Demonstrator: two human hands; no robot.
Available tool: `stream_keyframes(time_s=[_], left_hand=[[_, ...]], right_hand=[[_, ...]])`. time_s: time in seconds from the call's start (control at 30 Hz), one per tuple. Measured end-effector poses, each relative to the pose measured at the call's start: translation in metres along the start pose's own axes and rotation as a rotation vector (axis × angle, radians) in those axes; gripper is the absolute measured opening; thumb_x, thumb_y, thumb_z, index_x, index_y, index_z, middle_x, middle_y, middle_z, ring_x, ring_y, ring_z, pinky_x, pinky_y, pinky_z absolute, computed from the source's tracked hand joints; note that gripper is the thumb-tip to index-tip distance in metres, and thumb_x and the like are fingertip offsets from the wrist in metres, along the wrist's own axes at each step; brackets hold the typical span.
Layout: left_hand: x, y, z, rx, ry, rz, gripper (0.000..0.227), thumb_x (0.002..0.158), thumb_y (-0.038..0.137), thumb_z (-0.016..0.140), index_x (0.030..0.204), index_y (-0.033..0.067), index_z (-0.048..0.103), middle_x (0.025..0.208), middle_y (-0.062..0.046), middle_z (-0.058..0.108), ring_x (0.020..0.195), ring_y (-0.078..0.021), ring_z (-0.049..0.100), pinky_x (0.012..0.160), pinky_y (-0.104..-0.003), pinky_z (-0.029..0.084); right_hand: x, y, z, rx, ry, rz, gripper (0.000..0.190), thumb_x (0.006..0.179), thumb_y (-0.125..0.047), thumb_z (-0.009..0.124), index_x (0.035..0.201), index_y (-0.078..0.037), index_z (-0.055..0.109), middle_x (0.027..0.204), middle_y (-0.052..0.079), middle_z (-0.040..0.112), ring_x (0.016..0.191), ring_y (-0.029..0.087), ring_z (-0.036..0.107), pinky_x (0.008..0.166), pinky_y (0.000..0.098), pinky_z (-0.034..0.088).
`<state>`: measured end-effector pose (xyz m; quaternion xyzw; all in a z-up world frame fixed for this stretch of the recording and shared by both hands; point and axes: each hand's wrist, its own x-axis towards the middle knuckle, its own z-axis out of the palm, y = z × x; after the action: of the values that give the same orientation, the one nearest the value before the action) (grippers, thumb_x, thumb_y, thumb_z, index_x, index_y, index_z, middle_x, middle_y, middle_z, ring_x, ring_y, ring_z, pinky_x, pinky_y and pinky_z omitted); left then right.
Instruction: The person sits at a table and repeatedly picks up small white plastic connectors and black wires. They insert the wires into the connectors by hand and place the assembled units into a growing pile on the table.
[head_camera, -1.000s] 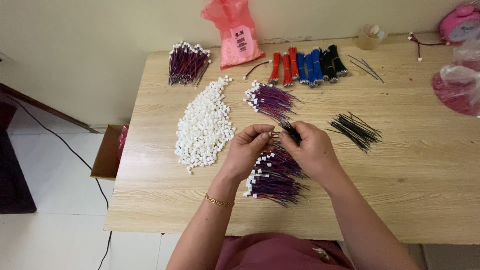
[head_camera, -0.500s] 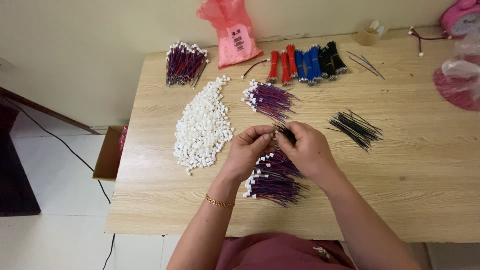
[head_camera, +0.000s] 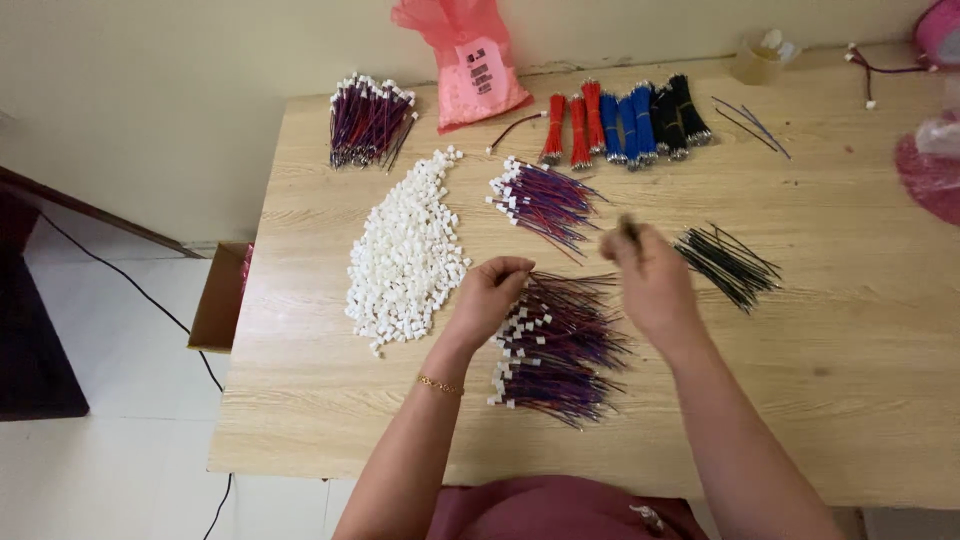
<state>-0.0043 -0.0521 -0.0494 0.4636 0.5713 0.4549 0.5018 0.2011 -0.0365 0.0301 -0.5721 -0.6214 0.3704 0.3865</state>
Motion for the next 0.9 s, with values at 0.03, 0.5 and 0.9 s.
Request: stream_keyframes(time_s=[0.03, 0.5, 0.9], left_hand=[[0.005, 0.001, -0.002, -0.001, 0.001, -0.005, 0.019, 0.091, 0.007, 0.064, 0.108, 0.0023, 0.071, 0.085, -0.009, 0.070, 0.074, -0.0123, 0.063, 0.066, -0.028, 0.056], [0.150, -0.059, -0.027, 0.863, 0.301, 0.206, 0.028, 0.086, 0.016, 0.065, 0.114, 0.0132, 0.066, 0.098, -0.014, 0.062, 0.089, -0.0376, 0.069, 0.076, -0.045, 0.058], [0.104, 0.044, -0.036, 0.384, 0.472, 0.605, 0.017, 0.088, 0.004, 0.066, 0.103, 0.0076, 0.072, 0.088, -0.013, 0.062, 0.082, -0.0283, 0.068, 0.066, -0.032, 0.056]], right_hand=[[0.005, 0.010, -0.002, -0.001, -0.004, 0.003, 0.027, 0.105, -0.020, 0.048, 0.105, 0.003, 0.062, 0.091, 0.024, 0.067, 0.089, 0.040, 0.067, 0.082, 0.0505, 0.051], [0.031, 0.044, 0.010, -0.038, -0.008, 0.077, 0.021, 0.096, -0.032, 0.066, 0.096, -0.012, 0.067, 0.071, 0.008, 0.067, 0.068, 0.019, 0.062, 0.063, 0.0342, 0.049], [0.029, 0.030, 0.018, 0.231, -0.117, -0.003, 0.015, 0.099, -0.013, 0.058, 0.098, 0.001, 0.063, 0.070, 0.013, 0.064, 0.070, 0.022, 0.060, 0.070, 0.0361, 0.050]])
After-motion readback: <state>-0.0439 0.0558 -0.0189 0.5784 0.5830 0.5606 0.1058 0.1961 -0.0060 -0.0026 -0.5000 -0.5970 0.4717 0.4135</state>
